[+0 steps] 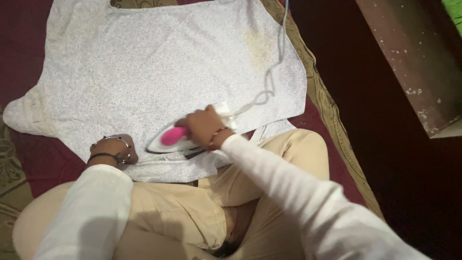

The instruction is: The person irons a white patterned shirt laid out on a bed. They use a pink and white iron to smooth the fabric, repeatedly adjusting the shirt's position and folding sections as they work.

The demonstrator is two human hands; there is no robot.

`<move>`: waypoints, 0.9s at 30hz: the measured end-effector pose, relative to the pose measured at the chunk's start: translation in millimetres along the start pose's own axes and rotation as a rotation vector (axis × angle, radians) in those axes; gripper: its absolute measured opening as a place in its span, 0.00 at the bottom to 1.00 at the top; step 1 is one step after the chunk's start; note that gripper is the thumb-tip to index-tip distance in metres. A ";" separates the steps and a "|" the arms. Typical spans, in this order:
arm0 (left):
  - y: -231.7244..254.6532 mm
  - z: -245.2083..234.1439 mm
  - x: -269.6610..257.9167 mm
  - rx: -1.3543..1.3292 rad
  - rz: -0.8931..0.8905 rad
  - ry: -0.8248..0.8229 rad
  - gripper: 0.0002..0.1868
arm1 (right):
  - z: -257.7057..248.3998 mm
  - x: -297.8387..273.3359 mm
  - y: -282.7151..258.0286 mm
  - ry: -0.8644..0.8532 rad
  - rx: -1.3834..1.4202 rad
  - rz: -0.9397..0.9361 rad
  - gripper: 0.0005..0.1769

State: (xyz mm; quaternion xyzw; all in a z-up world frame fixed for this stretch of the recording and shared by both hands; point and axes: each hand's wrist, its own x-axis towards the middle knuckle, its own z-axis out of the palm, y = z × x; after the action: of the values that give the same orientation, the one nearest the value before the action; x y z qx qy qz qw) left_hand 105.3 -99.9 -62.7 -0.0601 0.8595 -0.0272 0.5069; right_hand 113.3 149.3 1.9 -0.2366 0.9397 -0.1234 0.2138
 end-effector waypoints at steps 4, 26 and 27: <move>-12.7 8.7 7.4 0.000 -0.006 0.066 0.23 | 0.9 2.8 -2.2 0.021 -0.071 -0.091 0.18; -1.3 -28.0 -2.2 -0.552 -0.020 0.473 0.21 | -1.5 33.2 -15.5 0.045 -0.032 0.031 0.16; -4.0 -27.3 -6.6 -0.582 -0.030 0.533 0.20 | 0.9 41.4 -29.1 0.057 -0.056 0.016 0.19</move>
State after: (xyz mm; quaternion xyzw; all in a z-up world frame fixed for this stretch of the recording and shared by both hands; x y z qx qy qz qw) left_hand 84.9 -103.4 -43.4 -0.2048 0.9317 0.1958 0.2273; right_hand 92.1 103.7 -3.4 -0.2311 0.9505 -0.1019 0.1811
